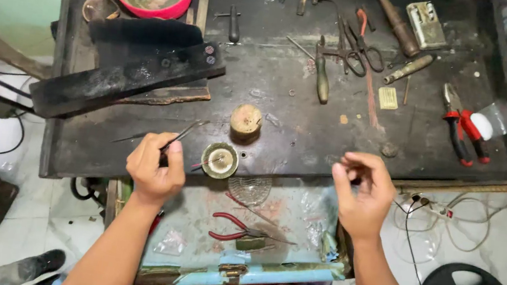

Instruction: Soldering and shaping a small jewelry component using a blowtorch and hand tools on a workbench.

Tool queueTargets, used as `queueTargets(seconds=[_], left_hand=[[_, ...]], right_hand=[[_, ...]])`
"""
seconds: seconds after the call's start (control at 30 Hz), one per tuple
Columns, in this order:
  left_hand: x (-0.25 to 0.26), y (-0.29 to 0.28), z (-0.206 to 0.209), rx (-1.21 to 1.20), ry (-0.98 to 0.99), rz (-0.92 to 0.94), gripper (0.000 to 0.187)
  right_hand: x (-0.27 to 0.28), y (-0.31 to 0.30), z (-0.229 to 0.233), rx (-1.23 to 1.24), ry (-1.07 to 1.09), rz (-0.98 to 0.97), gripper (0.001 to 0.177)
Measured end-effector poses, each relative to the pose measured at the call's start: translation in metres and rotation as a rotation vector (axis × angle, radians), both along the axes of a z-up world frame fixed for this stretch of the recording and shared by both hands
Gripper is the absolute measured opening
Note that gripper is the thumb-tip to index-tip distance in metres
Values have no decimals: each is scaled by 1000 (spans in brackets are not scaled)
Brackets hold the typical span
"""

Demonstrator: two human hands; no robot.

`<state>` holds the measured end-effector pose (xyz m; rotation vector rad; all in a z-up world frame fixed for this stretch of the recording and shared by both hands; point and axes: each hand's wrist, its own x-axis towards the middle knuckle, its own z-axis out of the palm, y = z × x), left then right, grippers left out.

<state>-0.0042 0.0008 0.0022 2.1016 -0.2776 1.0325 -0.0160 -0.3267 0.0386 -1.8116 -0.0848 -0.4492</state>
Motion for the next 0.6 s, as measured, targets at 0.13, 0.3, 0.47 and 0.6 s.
queueTargets(seconds=[0.13,0.3,0.47,0.6], left_hand=[[-15,-16,28,77,-84,-203,11],[-33,-44,54,400,94,-692,6],[-44,-56,13,621,422,-830,13],[-45,-65,-7,785,608,-854,16]], right_hand=[[25,31,19,-189,-35,53,19],[57,54,-5,-240,-263,-29,14],[54,43,-26,-282,-240,-42,14],[55,39,-26,-304,-211,-74,15]])
